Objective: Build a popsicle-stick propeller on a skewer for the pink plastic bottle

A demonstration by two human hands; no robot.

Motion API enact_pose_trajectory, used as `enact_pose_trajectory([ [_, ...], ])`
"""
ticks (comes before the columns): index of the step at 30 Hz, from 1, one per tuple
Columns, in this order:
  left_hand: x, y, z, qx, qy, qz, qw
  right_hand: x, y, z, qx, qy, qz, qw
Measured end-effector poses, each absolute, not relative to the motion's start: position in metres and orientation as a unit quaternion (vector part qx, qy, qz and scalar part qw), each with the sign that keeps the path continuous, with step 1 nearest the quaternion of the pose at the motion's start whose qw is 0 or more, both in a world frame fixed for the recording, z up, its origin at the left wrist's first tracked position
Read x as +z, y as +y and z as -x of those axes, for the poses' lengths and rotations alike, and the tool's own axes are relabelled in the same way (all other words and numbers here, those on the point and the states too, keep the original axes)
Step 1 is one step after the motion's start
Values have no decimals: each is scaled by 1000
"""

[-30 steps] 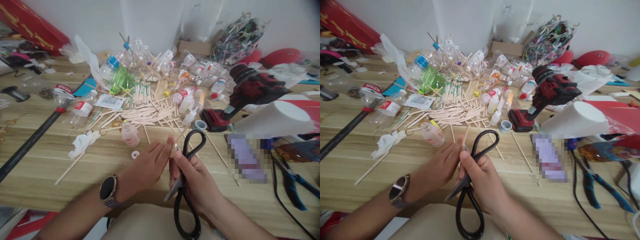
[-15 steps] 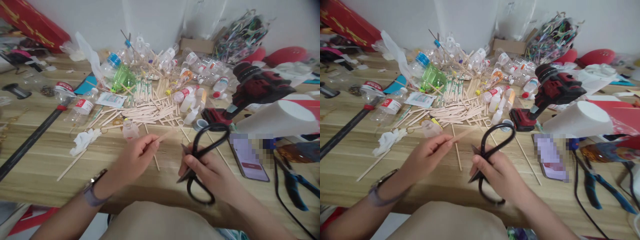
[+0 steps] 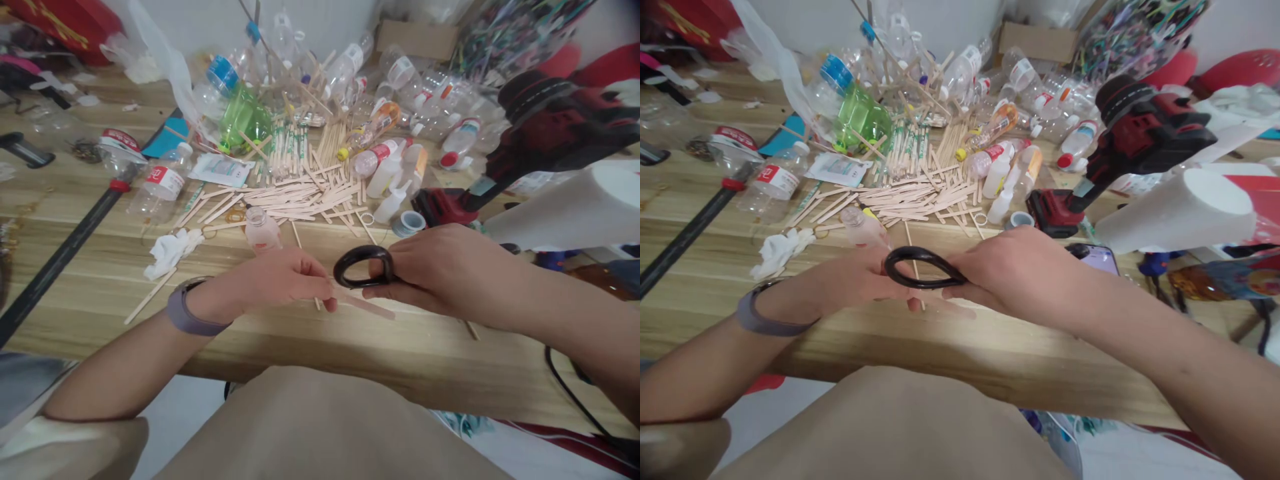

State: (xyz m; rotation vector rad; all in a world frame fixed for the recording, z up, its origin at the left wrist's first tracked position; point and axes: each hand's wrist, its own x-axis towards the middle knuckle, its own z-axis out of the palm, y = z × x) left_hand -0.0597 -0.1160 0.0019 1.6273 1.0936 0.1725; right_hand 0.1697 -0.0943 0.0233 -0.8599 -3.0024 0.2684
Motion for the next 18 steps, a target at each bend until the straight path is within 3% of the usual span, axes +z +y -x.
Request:
enact_pose_trajectory([
  [11, 3, -111, 61, 48, 441, -700, 560, 24, -94, -158, 26, -967, 242, -75],
  [18, 1, -116, 58, 97, 476, -696, 530, 19, -97, -157, -10, -961, 270, -50],
])
